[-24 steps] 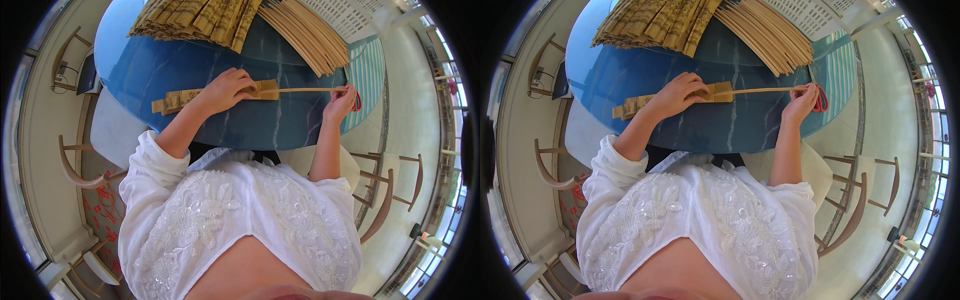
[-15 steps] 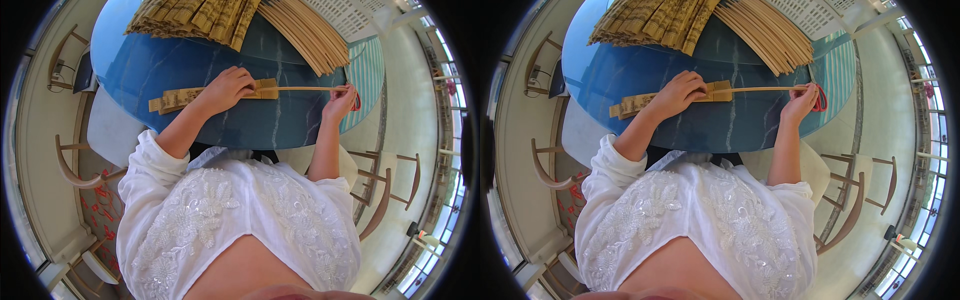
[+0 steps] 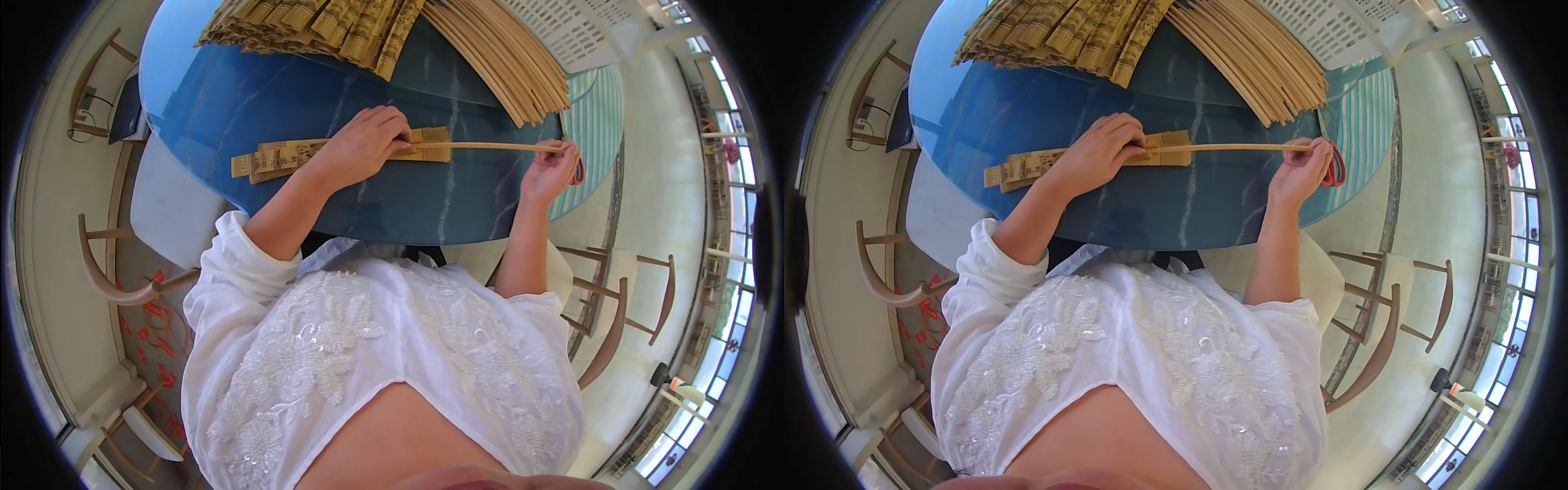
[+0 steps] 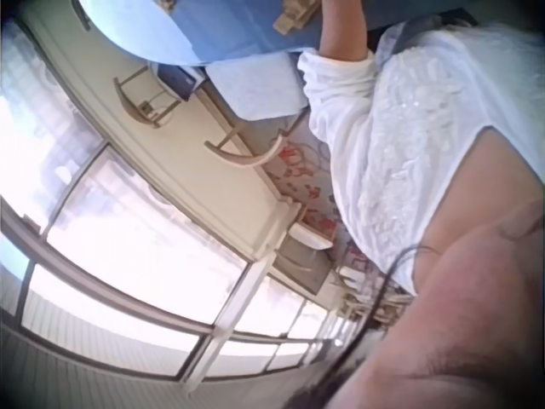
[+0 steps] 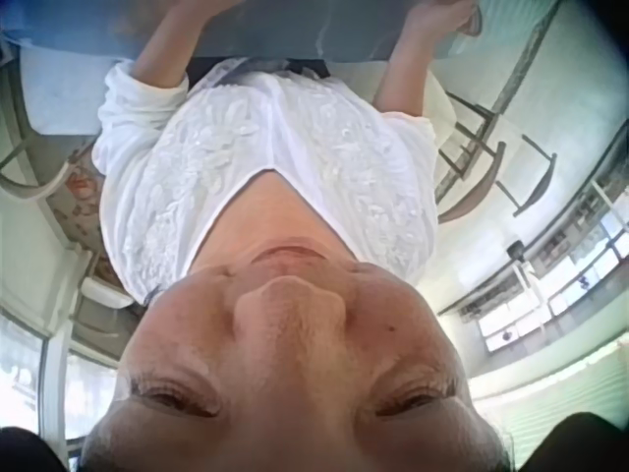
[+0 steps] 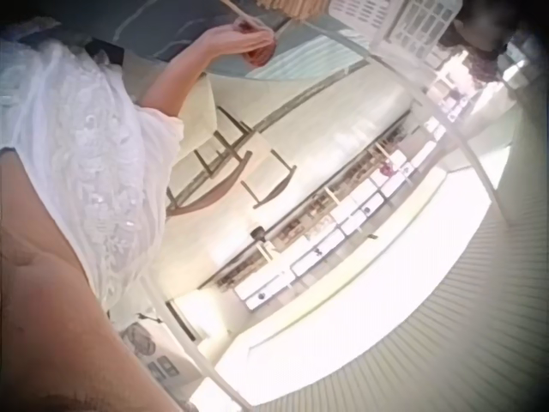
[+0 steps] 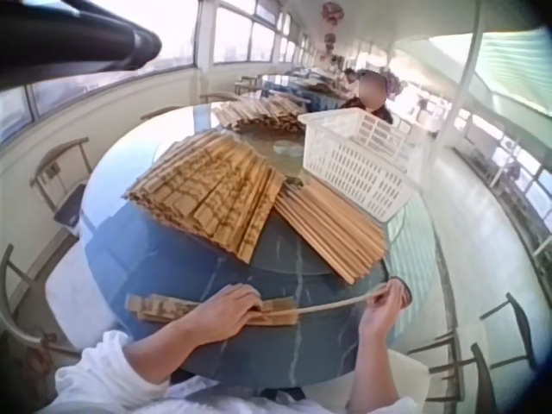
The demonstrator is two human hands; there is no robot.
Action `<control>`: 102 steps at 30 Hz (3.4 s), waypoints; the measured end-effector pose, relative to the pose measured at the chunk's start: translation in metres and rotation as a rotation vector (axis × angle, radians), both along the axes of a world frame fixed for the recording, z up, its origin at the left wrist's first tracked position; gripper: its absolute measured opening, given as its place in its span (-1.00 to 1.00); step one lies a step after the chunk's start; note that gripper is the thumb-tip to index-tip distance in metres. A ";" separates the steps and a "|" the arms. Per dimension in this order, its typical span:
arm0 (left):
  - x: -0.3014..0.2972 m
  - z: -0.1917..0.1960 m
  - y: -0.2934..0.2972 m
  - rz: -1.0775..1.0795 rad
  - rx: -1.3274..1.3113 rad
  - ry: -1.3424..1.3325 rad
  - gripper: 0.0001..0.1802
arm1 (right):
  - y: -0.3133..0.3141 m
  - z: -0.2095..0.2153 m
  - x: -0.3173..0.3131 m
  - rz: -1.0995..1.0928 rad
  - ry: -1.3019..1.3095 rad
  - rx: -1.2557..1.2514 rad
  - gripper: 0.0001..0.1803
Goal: The person inserts thin bamboo sticks into pre-cut slots on flat bamboo strips at a round table, repeating the insertion and stacking the completed units. The hands work one strip at a time, aligning the stick and pressing it into place.
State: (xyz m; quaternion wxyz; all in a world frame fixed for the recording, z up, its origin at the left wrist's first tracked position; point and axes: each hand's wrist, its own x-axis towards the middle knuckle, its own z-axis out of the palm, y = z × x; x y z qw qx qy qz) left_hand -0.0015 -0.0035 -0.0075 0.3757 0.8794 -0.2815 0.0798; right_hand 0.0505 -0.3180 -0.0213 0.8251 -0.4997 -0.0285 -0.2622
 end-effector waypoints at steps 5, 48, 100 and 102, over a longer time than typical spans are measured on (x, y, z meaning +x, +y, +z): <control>0.000 0.000 0.002 0.028 -0.037 0.012 -0.89 | -0.005 -0.009 0.000 0.070 -0.089 -0.024 -0.75; -0.002 0.010 0.011 0.223 -0.084 -0.411 -0.89 | 0.064 0.016 -0.048 0.893 0.443 -0.137 -0.68; -0.002 0.004 0.004 0.217 -0.049 -0.407 -0.89 | 0.024 0.028 -0.001 -0.445 0.130 -1.167 -0.86; -0.002 0.005 0.004 0.223 -0.047 -0.411 -0.89 | 0.016 0.027 -0.002 -0.438 0.030 -0.743 -0.84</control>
